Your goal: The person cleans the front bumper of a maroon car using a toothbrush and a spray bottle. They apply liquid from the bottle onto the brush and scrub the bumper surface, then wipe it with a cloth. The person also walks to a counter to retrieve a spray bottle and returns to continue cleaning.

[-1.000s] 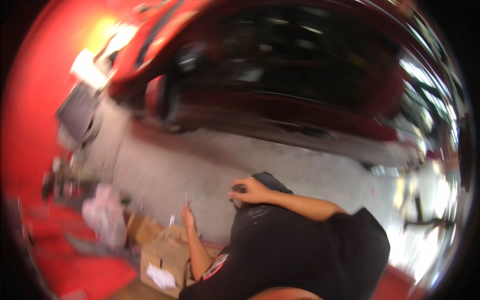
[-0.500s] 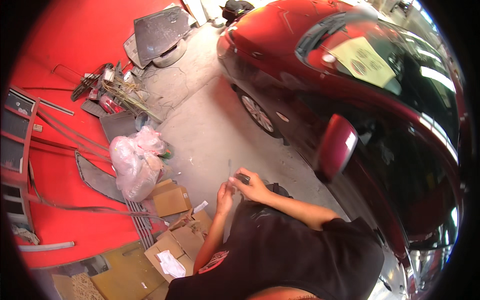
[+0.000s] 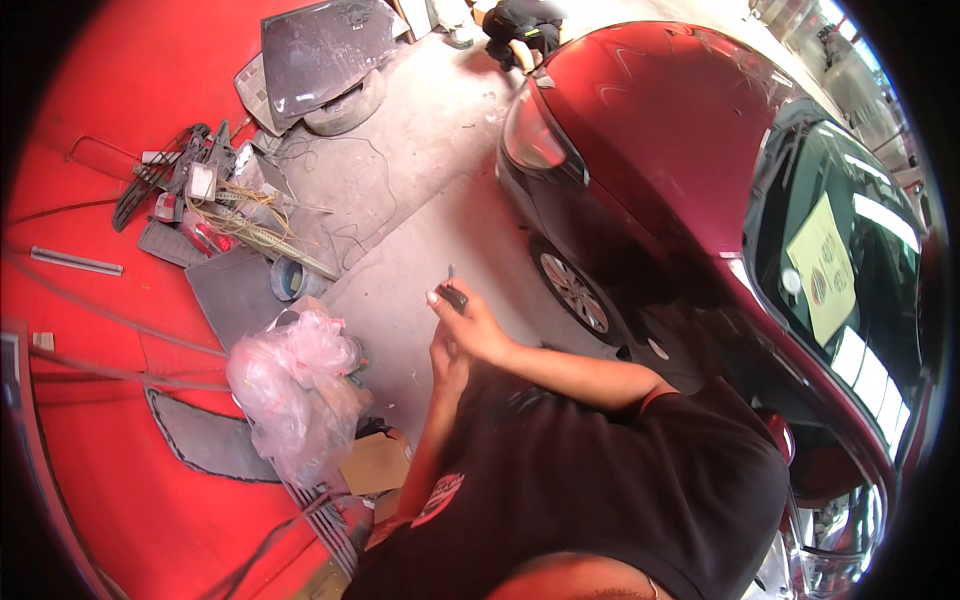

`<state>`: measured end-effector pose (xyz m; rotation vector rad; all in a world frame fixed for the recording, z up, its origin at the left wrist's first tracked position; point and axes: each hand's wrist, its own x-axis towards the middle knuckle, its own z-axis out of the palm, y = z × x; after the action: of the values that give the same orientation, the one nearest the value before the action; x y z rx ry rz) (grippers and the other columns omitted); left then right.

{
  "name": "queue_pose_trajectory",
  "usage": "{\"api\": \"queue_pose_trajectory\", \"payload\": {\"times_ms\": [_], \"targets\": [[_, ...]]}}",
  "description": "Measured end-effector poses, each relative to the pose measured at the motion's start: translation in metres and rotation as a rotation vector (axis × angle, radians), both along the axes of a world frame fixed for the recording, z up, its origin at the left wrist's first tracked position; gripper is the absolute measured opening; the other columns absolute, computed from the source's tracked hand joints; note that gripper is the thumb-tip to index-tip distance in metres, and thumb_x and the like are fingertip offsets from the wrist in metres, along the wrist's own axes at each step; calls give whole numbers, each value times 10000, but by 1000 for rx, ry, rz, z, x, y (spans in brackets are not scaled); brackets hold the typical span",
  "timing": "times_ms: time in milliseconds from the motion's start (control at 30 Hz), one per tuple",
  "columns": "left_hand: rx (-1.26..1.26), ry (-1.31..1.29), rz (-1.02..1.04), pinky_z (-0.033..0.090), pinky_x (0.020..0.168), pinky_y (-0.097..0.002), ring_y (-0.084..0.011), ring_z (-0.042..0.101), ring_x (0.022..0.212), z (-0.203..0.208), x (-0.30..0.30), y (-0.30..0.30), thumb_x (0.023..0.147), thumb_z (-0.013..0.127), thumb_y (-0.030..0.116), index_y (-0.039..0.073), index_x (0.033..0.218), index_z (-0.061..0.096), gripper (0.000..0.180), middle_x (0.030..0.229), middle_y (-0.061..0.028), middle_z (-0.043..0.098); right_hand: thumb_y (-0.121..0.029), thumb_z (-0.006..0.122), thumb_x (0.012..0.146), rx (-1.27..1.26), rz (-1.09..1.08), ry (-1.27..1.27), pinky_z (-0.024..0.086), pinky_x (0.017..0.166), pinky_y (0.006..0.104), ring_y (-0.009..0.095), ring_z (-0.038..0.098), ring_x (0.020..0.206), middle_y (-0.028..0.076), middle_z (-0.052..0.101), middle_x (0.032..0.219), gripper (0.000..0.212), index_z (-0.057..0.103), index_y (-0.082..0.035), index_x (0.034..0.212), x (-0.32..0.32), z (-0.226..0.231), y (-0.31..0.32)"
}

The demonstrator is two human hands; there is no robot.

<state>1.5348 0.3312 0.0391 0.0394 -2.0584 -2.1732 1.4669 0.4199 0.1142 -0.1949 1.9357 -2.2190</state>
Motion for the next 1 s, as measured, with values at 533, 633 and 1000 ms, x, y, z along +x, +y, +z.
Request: {"api": "queue_pose_trajectory", "payload": {"times_ms": [533, 633, 1000], "targets": [[87, -251, -263, 406, 606, -273, -79, 517, 691, -3, -501, -165, 1020, 461, 579, 42, 929, 595, 561, 785, 15, 571, -268, 475, 1072, -323, -37, -445, 439, 681, 197, 29, 551, 762, -33, 643, 903, 265, 650, -83, 1148, -469, -44, -116], [119, -273, -399, 423, 625, -266, -80, 519, 697, 3, -600, -190, 1027, 509, 507, 35, 989, 576, 478, 800, 8, 571, -296, 491, 1067, -229, -73, -415, 455, 684, 220, 60, 581, 778, -17, 645, 858, 286, 661, -66, 1058, -559, -51, -131], [53, -355, -709, 554, 749, -323, -151, 650, 782, -36, -936, -273, 966, 691, 188, 21, 1329, 450, 467, 890, -50, 605, -343, 573, 986, 860, -599, -278, 499, 655, 449, 451, 616, 756, 222, 629, 730, 287, 642, -65, 1005, -738, -108, -74]]}}
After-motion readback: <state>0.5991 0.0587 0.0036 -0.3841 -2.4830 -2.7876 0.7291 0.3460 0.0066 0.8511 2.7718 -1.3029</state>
